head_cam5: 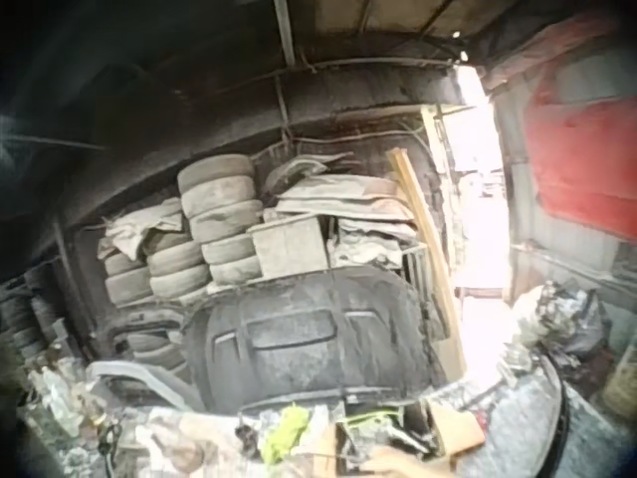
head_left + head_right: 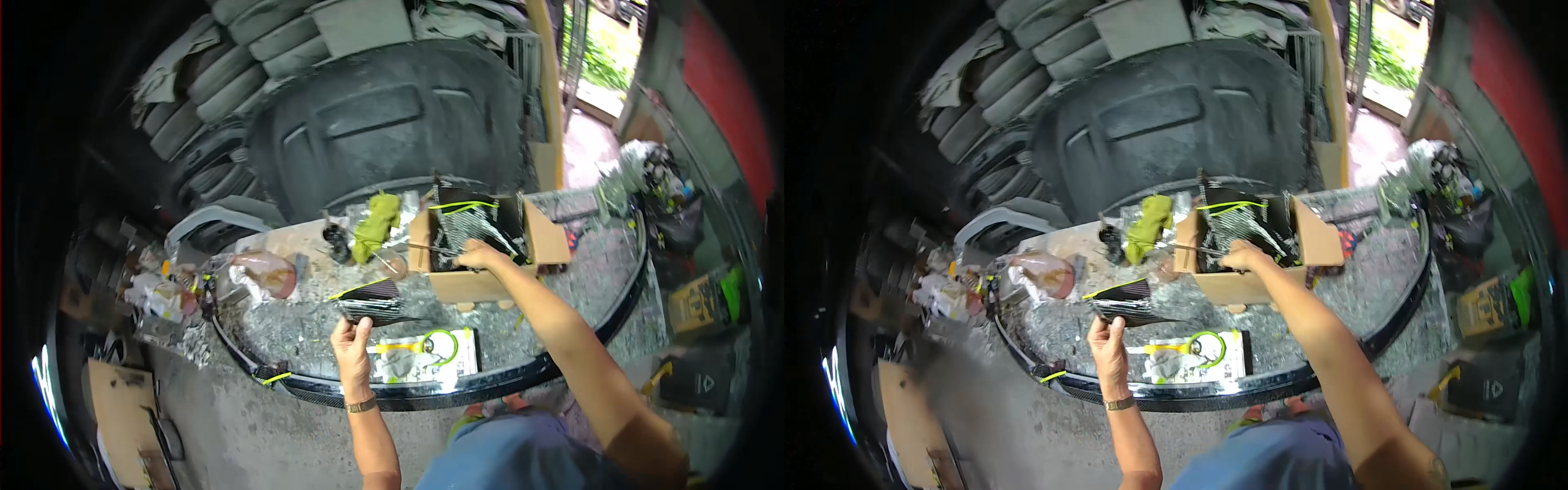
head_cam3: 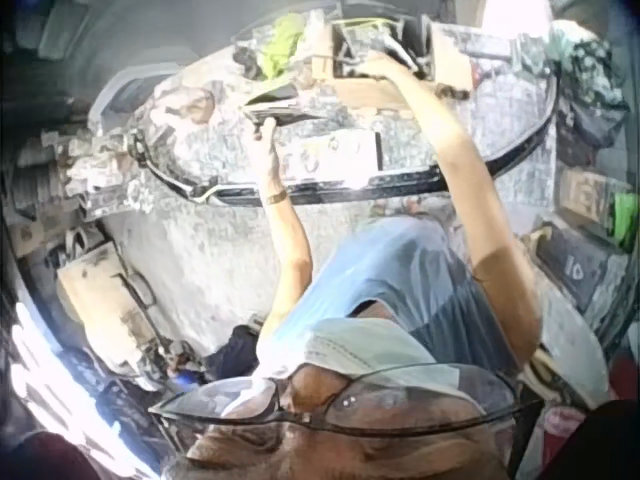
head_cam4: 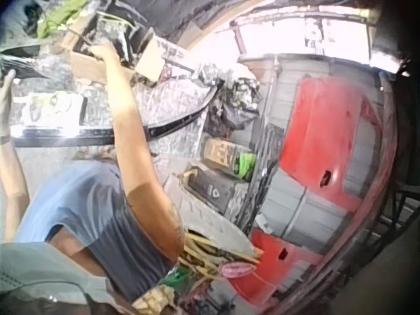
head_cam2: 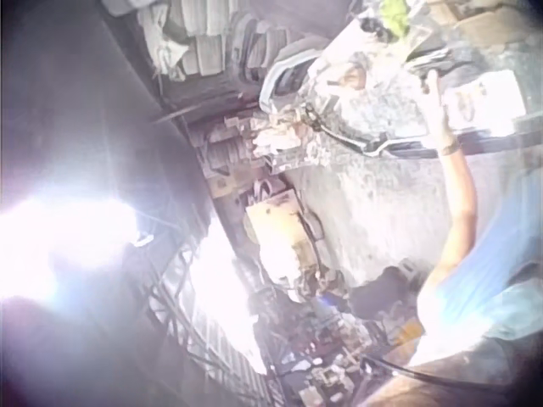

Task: The person cuts carbon fiber fabric with scissors, fits the piece onto an automotive component by hand, and applies heat to the part using a heat gun.

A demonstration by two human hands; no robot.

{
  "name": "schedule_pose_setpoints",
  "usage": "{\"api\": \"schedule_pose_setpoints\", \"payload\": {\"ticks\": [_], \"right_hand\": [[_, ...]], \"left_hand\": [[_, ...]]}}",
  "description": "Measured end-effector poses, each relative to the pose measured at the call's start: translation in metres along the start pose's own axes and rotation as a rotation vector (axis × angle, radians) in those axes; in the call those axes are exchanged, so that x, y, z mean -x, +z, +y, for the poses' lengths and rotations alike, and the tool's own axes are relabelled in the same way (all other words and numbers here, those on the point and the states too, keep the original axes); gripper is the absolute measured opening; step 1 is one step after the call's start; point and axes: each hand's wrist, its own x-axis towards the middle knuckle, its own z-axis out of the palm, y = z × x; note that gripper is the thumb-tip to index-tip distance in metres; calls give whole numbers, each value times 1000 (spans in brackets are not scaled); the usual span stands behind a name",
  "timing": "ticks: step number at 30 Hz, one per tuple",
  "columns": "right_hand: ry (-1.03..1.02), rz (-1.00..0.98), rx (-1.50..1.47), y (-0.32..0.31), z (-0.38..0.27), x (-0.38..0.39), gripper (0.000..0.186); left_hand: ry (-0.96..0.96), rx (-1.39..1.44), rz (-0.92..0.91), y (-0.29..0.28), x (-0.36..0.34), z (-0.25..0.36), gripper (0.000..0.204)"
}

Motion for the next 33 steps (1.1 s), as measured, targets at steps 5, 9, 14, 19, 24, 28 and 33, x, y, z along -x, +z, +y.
{"api": "schedule_pose_setpoints", "payload": {"ticks": [5, 9, 14, 19, 24, 28, 33], "right_hand": [[-11, 14, -160, 5, -13, 13, 99], [-71, 147, -48, -9, -4, 18, 85], [-332, 824, -132, -27, -27, 66, 41], [-599, 1176, -811, -28, -3, 185, 32], [-467, 904, -1423, 76, 111, 343, 38], [-270, 1134, -1653, 189, 217, 473, 22], [20, 1092, -1581, 266, 278, 610, 40]], "left_hand": [[-53, -2, -99, -11, 15, -15, 27], [-81, -144, -163, -2, 13, -30, 24], [3, -379, 2, 41, 34, -4, 18], [115, -172, -253, 41, 46, -28, 40], [19, -367, -401, 139, 123, -26, 10], [-62, -431, -728, 239, 226, -12, 16], [-298, -365, -1326, 305, 311, -45, 7]]}}
